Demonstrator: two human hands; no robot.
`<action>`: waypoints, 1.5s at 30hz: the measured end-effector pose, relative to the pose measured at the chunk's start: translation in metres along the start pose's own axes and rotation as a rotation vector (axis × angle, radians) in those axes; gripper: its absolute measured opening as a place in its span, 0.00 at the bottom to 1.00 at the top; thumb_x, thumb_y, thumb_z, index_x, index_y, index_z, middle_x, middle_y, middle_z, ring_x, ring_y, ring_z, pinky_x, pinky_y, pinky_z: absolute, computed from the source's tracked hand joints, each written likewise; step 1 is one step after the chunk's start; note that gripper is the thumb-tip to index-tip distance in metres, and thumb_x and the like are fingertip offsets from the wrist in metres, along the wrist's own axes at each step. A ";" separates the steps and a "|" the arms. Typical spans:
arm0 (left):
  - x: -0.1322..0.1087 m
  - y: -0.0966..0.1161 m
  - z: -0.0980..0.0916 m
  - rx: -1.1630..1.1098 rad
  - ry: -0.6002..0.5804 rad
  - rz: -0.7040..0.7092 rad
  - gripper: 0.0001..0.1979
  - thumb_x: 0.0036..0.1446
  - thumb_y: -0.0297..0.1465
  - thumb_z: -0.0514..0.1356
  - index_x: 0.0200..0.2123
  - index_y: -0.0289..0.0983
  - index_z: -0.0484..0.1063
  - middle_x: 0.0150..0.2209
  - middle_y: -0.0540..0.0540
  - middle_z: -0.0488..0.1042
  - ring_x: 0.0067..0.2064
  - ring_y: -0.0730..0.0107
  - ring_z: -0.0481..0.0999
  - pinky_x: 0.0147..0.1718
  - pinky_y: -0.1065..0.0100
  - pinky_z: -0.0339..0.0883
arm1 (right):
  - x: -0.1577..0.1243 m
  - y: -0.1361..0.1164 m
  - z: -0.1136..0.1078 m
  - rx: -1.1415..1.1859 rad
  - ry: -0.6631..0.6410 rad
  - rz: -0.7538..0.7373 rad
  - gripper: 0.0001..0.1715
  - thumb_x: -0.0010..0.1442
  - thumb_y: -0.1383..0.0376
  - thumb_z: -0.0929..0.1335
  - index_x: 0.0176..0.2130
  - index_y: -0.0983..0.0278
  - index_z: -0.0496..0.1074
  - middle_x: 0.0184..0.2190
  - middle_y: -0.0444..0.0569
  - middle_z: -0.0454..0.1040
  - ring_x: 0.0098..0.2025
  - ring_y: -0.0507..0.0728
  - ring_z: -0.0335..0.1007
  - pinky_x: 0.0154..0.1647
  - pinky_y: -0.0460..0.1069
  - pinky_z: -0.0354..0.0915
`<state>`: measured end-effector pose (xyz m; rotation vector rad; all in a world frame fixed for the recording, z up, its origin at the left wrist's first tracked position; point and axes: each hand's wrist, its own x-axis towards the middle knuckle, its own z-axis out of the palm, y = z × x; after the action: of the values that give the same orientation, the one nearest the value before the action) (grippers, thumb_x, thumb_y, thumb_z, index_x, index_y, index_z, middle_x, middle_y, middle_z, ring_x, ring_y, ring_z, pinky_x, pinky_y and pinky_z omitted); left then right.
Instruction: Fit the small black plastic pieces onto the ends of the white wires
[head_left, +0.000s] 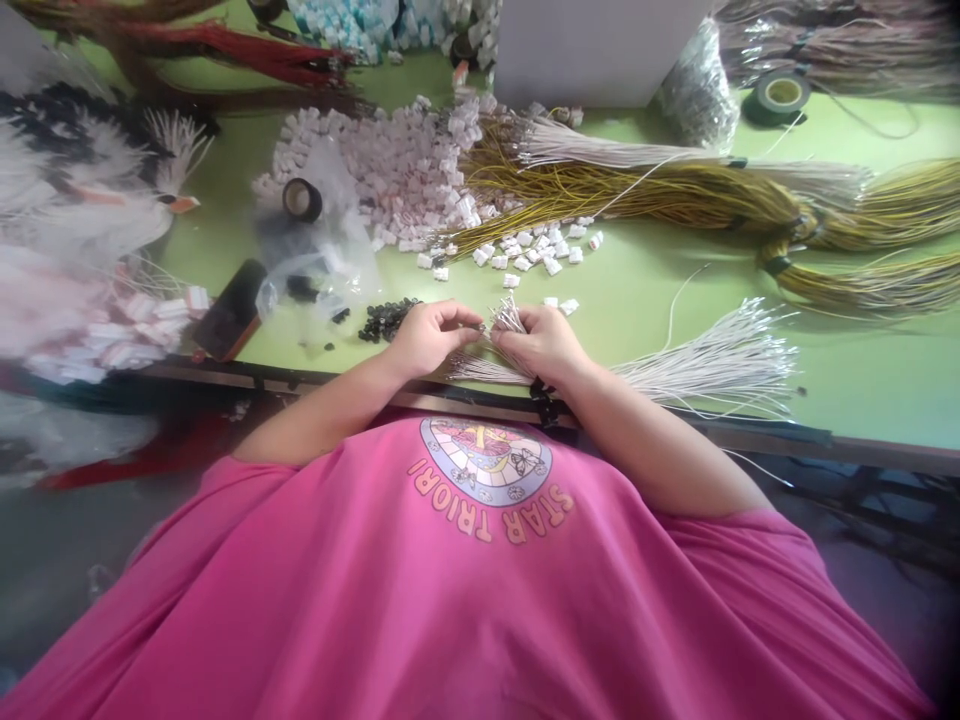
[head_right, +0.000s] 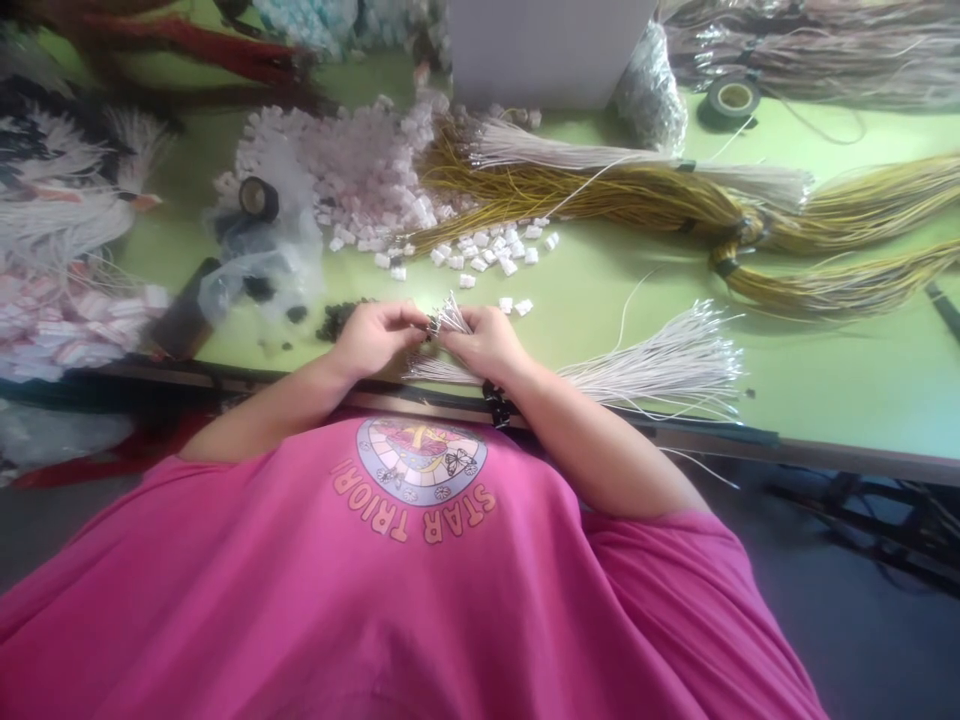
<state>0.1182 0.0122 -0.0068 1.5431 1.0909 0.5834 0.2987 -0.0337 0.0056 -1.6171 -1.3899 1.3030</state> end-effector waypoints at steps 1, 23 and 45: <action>0.000 0.000 0.000 0.013 0.003 0.002 0.13 0.44 0.35 0.66 0.34 0.35 0.77 0.33 0.45 0.78 0.34 0.67 0.76 0.40 0.62 0.70 | 0.000 0.000 0.000 0.006 0.003 -0.006 0.09 0.47 0.62 0.66 0.24 0.67 0.67 0.19 0.41 0.60 0.23 0.47 0.53 0.24 0.45 0.52; 0.027 0.021 -0.035 0.647 -0.056 0.154 0.11 0.53 0.30 0.58 0.40 0.37 0.74 0.41 0.44 0.75 0.40 0.64 0.72 0.42 0.63 0.63 | 0.002 0.004 0.000 0.001 0.029 0.018 0.14 0.46 0.59 0.69 0.29 0.68 0.73 0.21 0.43 0.66 0.25 0.49 0.59 0.28 0.47 0.57; 0.076 -0.002 -0.050 0.979 0.022 0.119 0.11 0.51 0.33 0.59 0.39 0.42 0.75 0.37 0.46 0.72 0.39 0.61 0.69 0.38 0.62 0.58 | 0.003 0.003 -0.003 0.009 -0.013 0.057 0.12 0.47 0.59 0.67 0.26 0.67 0.71 0.19 0.42 0.62 0.23 0.48 0.55 0.26 0.48 0.56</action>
<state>0.1101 0.1027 -0.0091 2.4476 1.4019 0.1106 0.3022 -0.0314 0.0034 -1.6566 -1.3524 1.3526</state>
